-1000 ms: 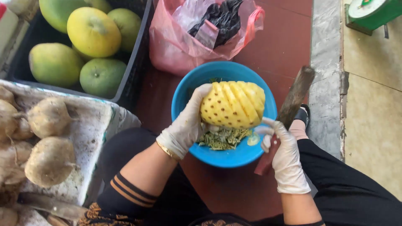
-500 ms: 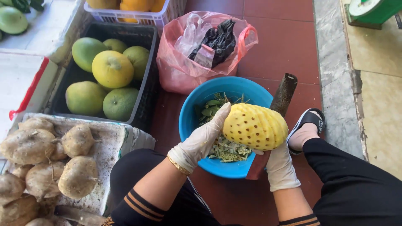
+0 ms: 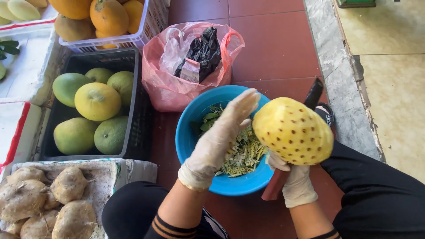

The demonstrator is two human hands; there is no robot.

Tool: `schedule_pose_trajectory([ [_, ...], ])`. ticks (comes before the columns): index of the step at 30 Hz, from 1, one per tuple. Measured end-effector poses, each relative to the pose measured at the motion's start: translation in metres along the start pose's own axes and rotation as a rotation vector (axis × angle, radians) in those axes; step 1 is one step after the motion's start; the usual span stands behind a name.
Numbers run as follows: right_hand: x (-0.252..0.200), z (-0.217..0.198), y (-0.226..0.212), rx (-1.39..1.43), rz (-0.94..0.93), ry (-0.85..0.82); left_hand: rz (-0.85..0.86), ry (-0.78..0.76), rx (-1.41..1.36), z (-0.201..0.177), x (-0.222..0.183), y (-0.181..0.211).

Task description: Removing the eyes from a peeled pineapple using a knife in a spiral pattern

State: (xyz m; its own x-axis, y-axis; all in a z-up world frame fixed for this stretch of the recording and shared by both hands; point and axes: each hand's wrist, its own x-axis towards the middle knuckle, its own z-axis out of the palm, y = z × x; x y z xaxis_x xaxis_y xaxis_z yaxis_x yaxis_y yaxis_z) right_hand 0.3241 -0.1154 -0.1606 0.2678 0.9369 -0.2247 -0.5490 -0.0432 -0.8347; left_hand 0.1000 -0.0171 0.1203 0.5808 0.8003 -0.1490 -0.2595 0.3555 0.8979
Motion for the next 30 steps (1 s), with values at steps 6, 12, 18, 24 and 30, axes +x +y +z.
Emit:
schedule_pose_trajectory([
  [6,-0.008,-0.043,-0.023,-0.056,-0.004,-0.044,-0.200,0.101,1.711,-0.114,0.041,-0.217],
  [12,-0.018,0.037,-0.118,-0.121,-0.046,-0.053,-0.159,0.353,0.511,-0.069,0.054,-0.120],
  [18,-0.032,0.085,-0.148,-0.164,-0.089,-0.160,0.085,-0.244,-0.235,-0.031,0.009,-0.079],
  [24,-0.039,0.119,-0.160,-0.236,-0.111,-0.308,0.139,-0.156,-0.377,-0.041,-0.008,-0.099],
  [30,-0.043,0.138,-0.169,-0.318,-0.139,-0.403,0.037,-0.121,-0.671,-0.033,-0.040,-0.084],
])
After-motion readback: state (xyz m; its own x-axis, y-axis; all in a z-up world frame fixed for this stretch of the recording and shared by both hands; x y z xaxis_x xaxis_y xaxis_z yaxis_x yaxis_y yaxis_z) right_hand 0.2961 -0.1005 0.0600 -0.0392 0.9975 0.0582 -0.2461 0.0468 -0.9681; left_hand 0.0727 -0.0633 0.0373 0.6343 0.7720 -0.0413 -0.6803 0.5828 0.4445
